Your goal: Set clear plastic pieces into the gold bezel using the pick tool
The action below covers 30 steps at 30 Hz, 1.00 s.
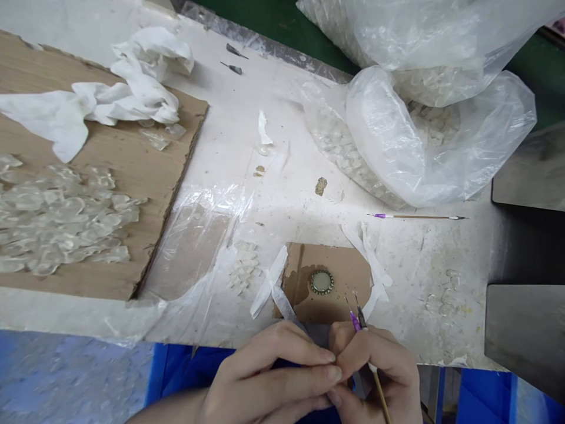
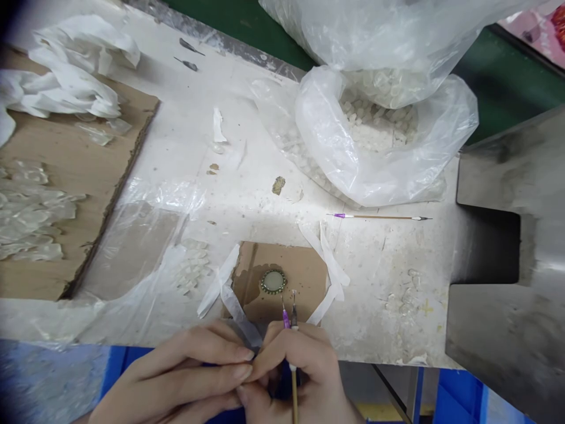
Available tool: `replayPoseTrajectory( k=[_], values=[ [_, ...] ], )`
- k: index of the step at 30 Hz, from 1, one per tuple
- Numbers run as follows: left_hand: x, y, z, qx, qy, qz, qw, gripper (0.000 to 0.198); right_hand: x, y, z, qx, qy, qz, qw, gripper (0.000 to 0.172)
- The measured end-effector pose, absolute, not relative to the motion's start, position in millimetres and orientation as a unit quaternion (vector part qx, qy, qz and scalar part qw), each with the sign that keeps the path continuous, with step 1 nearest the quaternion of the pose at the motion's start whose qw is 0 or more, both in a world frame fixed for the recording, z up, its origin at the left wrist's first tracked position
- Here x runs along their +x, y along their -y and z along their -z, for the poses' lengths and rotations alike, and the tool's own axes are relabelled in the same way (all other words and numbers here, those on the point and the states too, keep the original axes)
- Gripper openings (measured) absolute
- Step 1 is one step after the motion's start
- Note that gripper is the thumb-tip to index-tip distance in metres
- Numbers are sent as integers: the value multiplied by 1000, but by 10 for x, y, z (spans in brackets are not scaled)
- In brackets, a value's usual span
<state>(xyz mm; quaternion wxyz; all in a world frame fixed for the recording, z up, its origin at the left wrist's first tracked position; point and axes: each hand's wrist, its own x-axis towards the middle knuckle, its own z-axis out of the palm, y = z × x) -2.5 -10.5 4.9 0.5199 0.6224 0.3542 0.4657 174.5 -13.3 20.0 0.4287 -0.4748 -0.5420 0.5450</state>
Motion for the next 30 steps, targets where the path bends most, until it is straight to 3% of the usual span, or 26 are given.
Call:
replayPoseTrajectory(
  k=[5,14,30],
  values=[
    [-22,73,-67,640,-348,-468,500,20,1739,144,-205,-494,552,-525,419,25],
    [-34,71,-43,583,-343,-460,576,24,1825,225,-125,-431,523,-588,440,8],
    [-67,103,-48,581,-326,-451,594,32,1801,211,-123,-412,506,-607,453,14]
  ],
)
